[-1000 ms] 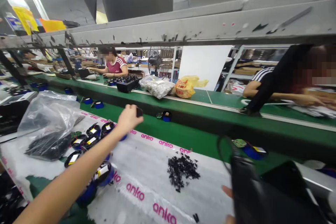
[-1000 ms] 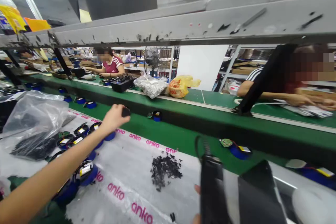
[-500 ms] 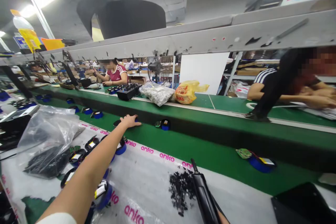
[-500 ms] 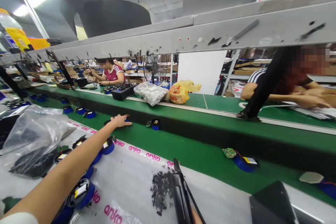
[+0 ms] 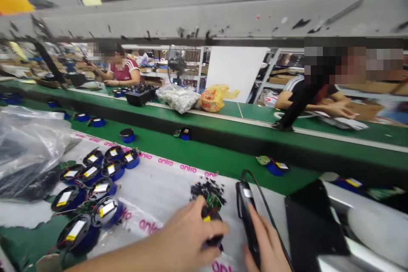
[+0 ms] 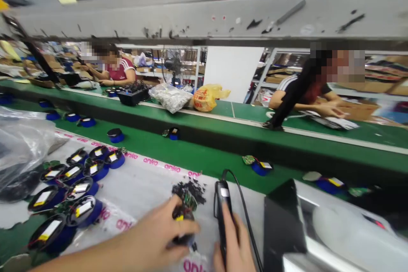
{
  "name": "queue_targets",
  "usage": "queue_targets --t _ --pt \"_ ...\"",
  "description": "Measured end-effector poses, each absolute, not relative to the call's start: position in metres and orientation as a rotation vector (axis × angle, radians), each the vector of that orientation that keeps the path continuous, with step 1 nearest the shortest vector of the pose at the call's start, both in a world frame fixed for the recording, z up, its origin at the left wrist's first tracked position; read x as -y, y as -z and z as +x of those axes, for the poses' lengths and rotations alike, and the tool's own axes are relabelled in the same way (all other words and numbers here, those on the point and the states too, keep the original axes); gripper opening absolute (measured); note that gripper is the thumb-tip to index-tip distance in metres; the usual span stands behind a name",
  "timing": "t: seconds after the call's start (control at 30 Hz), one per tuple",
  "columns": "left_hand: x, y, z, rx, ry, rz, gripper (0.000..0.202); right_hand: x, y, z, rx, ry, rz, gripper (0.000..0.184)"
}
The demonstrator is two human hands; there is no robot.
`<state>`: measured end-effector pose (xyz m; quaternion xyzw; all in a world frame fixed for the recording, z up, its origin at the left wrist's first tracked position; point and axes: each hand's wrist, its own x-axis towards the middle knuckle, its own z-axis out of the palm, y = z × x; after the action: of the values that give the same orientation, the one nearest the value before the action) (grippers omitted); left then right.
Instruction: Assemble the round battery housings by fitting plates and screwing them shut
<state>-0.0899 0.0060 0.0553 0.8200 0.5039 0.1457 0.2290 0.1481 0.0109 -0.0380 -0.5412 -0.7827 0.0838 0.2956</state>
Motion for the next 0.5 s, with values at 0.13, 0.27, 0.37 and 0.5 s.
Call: queue_targets --t 0.13,0.27,0.37,0.5 --pt "0.036 -0.029 -0.051 -1.38 -0.212 2.373 0.055 -0.001 0.034 0.146 2.105 -0.152 -1.538 0.06" --pt "0.025 -0.048 -0.07 -1.341 -0.292 2.248 0.06 0.005 0.003 0.135 2.017 -0.156 -1.595 0.041" --pt "-0.008 -0.065 -0.097 -1.409 -0.454 2.16 0.029 0.004 -0.031 0.115 2.073 -0.284 -1.571 0.039" --pt "-0.049 -0.055 -0.108 -1.355 -0.51 2.265 0.02 -0.003 -0.052 0.083 2.212 -0.436 -1.593 0.034"
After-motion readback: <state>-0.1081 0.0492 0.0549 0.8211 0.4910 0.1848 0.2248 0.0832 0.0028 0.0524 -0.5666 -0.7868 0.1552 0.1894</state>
